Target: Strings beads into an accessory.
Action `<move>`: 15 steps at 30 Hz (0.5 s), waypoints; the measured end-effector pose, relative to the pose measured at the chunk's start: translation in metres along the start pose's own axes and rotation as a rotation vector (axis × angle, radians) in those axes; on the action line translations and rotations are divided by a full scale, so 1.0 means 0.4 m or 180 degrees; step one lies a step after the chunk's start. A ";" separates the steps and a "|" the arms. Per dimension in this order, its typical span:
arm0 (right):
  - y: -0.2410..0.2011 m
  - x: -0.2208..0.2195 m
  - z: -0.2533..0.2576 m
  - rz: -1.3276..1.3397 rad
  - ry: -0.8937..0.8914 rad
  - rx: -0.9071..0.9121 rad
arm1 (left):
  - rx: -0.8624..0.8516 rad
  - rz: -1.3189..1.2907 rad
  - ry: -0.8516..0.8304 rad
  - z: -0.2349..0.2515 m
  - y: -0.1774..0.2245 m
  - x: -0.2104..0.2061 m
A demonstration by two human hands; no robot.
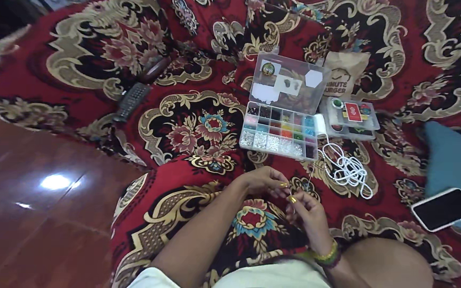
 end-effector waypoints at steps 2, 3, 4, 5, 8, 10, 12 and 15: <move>-0.001 0.000 0.001 -0.0040 -0.0010 0.0000 | -0.0043 -0.0037 -0.0026 0.001 -0.002 0.004; -0.001 0.002 0.001 -0.0059 -0.0027 -0.0001 | -0.0057 -0.0032 -0.0021 0.001 -0.003 0.004; 0.000 0.002 0.001 -0.0072 -0.0041 0.0002 | -0.0072 -0.0023 0.0005 0.000 -0.005 0.003; 0.001 0.002 0.001 -0.0078 -0.0038 0.0005 | -0.0068 -0.0014 0.0027 -0.001 -0.004 0.002; 0.002 0.001 0.002 -0.0089 -0.0016 0.0039 | -0.0054 -0.0013 0.0045 0.000 -0.002 0.003; 0.002 0.000 0.003 -0.0104 -0.0014 0.0064 | -0.0043 -0.0033 0.0042 0.001 -0.002 0.004; 0.004 0.000 0.004 -0.0120 -0.0010 0.0083 | -0.0007 -0.0041 0.0041 0.001 -0.003 0.005; 0.003 -0.001 0.003 -0.0160 0.0003 0.0087 | 0.0023 -0.0037 0.0005 0.002 -0.005 0.006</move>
Point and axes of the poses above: each hand's wrist, its own z-axis towards the middle knuckle, its own x-axis out of the back of the hand, y = z × x, the point moved 1 cm from there along z, towards the middle knuckle, and after that the axes turned 5 degrees about -x, right-handed, at the moved point
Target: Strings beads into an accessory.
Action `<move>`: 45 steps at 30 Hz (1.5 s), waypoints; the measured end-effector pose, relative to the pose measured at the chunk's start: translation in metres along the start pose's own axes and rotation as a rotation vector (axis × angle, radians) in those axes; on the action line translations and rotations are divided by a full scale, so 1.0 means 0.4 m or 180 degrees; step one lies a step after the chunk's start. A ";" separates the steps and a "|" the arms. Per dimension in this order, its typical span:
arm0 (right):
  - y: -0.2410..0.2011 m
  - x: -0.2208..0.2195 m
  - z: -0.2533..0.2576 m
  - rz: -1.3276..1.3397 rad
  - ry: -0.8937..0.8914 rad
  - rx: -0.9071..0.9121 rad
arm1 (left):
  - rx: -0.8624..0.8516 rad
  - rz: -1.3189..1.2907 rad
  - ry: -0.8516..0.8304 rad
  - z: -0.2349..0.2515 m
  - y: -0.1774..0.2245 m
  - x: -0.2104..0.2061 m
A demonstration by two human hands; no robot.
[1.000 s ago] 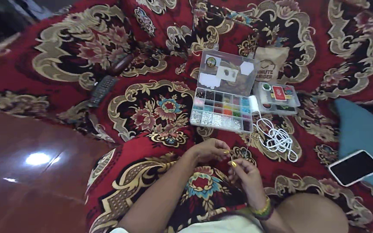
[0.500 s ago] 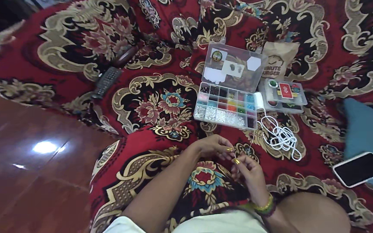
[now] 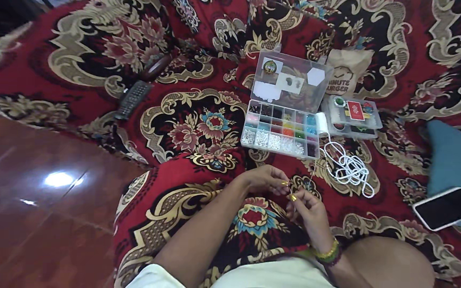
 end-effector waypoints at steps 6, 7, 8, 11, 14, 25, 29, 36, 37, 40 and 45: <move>0.007 0.002 0.003 -0.0079 -0.0025 -0.0009 | 0.0041 0.0114 -0.0060 0.000 0.002 -0.004; 0.008 0.002 0.004 -0.0098 -0.0026 -0.0020 | 0.0047 0.0119 -0.0057 -0.001 0.003 -0.005; 0.008 0.001 0.004 -0.0106 -0.0025 -0.0032 | 0.0055 0.0119 -0.0055 -0.001 0.004 -0.006; 0.008 0.001 0.004 -0.0106 -0.0041 -0.0053 | 0.0072 0.0091 -0.0062 -0.002 0.004 -0.006; 0.007 0.002 0.004 -0.0111 -0.0041 -0.0048 | 0.0084 0.0124 -0.0078 0.000 0.003 -0.005; 0.005 -0.002 0.003 -0.0157 -0.0030 -0.0088 | 0.0003 0.0248 -0.0140 0.000 0.000 -0.002; 0.006 -0.001 0.003 -0.0172 -0.0040 -0.0095 | -0.0003 0.0293 -0.0136 -0.001 0.003 -0.004; 0.006 -0.002 0.004 -0.0205 -0.0025 -0.0098 | -0.0033 0.0278 -0.0183 0.002 -0.001 0.001; 0.005 -0.002 0.004 -0.0210 -0.0022 -0.0102 | -0.0031 0.0277 -0.0187 0.003 -0.002 0.001; 0.006 -0.002 0.003 -0.0228 -0.0021 -0.0111 | -0.0034 0.0308 -0.0195 0.002 -0.002 0.001; 0.005 -0.004 0.002 -0.0155 -0.0018 -0.0085 | -0.0066 0.0359 -0.0140 -0.001 0.004 0.000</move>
Point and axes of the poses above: each hand's wrist, its own z-axis towards the middle knuckle, its own x-axis out of the back of the hand, y = z × x, the point moved 1 cm from there along z, towards the middle knuckle, and after that the axes turned 5 degrees about -x, right-handed, at the moved point
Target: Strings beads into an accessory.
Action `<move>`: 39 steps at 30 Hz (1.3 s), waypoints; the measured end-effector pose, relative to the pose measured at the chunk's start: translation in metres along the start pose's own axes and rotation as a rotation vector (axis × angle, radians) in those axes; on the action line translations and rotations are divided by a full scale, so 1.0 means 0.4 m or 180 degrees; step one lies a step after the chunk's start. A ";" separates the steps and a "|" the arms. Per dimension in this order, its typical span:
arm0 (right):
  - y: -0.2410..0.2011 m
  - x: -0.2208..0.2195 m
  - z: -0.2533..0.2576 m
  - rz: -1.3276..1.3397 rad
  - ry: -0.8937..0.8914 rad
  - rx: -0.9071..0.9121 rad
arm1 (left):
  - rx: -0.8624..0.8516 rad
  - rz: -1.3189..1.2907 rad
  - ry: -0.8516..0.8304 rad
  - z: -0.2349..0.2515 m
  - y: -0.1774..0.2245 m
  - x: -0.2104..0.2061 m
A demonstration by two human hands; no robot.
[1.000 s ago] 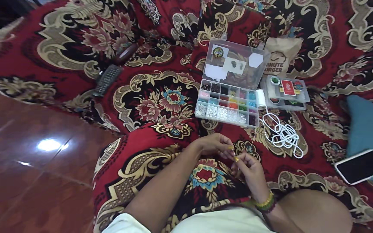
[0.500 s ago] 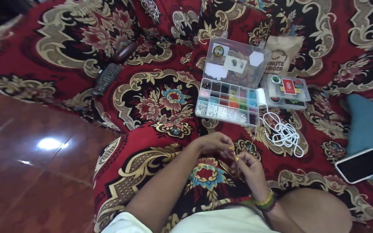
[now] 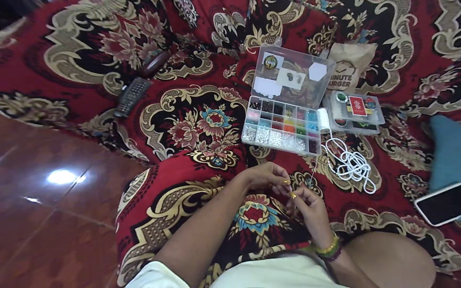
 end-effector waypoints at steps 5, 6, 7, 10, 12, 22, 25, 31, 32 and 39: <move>-0.002 0.001 -0.001 0.0056 -0.0010 0.0051 | -0.0044 -0.0054 -0.0022 0.000 -0.003 -0.001; -0.001 0.001 -0.002 0.0063 -0.0010 0.0060 | -0.0053 -0.0072 -0.0036 0.000 -0.005 0.000; 0.000 0.001 -0.002 0.0061 -0.0008 0.0058 | -0.0052 -0.0087 -0.0046 0.000 -0.006 0.001; -0.001 0.001 -0.002 0.0050 -0.0008 0.0057 | -0.0029 -0.0104 -0.0043 0.001 -0.005 0.002; -0.002 0.001 -0.002 0.0024 -0.0016 0.0041 | -0.0027 -0.0102 -0.0049 0.001 -0.006 0.003; 0.000 -0.001 -0.002 0.0013 -0.0021 0.0028 | -0.0041 -0.0088 -0.0081 0.001 -0.008 0.004; 0.000 0.000 -0.001 -0.0015 -0.0019 0.0002 | -0.0015 -0.0036 -0.0096 0.002 -0.007 0.004; 0.003 -0.001 0.001 -0.0025 -0.0045 -0.0039 | 0.0051 0.0033 -0.0158 0.000 -0.005 0.002; 0.003 -0.001 0.002 -0.0026 -0.0045 -0.0037 | 0.0047 0.0047 -0.0159 0.000 -0.005 0.002; 0.002 -0.002 0.003 -0.0087 -0.0044 -0.0025 | -0.0235 0.0133 -0.0155 0.003 -0.013 0.007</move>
Point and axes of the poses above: each hand's wrist, its own z-axis towards the middle knuckle, its own x-axis out of the back of the hand, y = z × x, the point moved 1 cm from there along z, towards the middle knuckle, and after that the axes turned 5 degrees about -x, right-handed, at the moved point
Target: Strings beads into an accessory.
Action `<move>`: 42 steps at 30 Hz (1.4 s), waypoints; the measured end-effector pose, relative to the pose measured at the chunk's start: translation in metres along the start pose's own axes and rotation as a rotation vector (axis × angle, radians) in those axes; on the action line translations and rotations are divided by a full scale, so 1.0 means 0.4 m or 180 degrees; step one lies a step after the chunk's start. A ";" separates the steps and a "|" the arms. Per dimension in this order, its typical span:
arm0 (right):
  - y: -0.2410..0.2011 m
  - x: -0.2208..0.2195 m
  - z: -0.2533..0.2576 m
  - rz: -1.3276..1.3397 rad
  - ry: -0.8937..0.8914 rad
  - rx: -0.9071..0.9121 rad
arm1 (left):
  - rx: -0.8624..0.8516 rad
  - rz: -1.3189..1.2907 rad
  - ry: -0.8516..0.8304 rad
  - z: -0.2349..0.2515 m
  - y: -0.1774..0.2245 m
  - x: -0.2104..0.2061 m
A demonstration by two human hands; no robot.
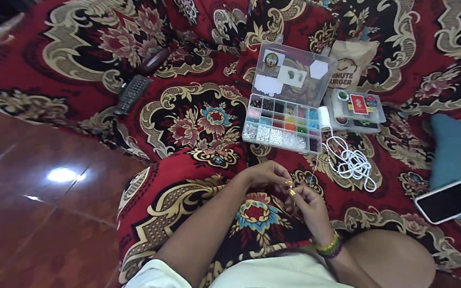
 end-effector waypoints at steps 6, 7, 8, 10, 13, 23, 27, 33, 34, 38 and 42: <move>-0.007 -0.002 -0.002 0.0009 0.0002 -0.0204 | -0.0325 0.0129 0.0062 0.010 -0.011 0.003; -0.007 -0.001 -0.002 0.0028 -0.0005 -0.0186 | -0.0354 0.0151 0.0075 0.010 -0.012 0.003; -0.007 -0.001 -0.002 0.0040 -0.0002 -0.0173 | -0.0373 0.0174 0.0103 0.012 -0.012 0.003; -0.007 -0.001 -0.002 0.0052 0.0004 -0.0153 | -0.0404 0.0219 0.0178 0.012 -0.009 0.001; -0.009 -0.001 -0.003 0.0037 -0.0029 -0.0158 | -0.0442 0.0282 0.0352 0.010 -0.001 -0.002; -0.007 0.002 0.000 0.0087 0.0048 -0.0003 | -0.0683 0.0116 0.1023 0.001 0.026 0.012; -0.004 0.003 0.005 0.0136 0.0104 0.0103 | -0.0541 0.0208 0.0682 -0.001 0.026 0.002; 0.003 0.004 0.010 0.0109 0.0223 0.0090 | -0.0753 0.0280 0.0245 0.005 0.012 -0.002; 0.002 0.004 0.009 0.0103 0.0235 0.0075 | -0.0800 0.0255 0.0212 0.007 0.008 -0.002; 0.000 0.001 0.008 0.0148 0.0156 0.0039 | -0.0902 0.0288 0.0234 0.009 0.001 0.002; 0.003 -0.001 0.008 0.0137 0.0161 0.0090 | -0.0814 0.0416 0.0172 0.010 0.002 0.000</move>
Point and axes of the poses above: each hand's wrist, its own z-axis towards the middle knuckle, its own x-axis out of the back of the hand, y = z × x, the point moved 1 cm from there along z, towards the middle knuckle, and after that the axes turned 5 degrees about -x, right-handed, at the moved point
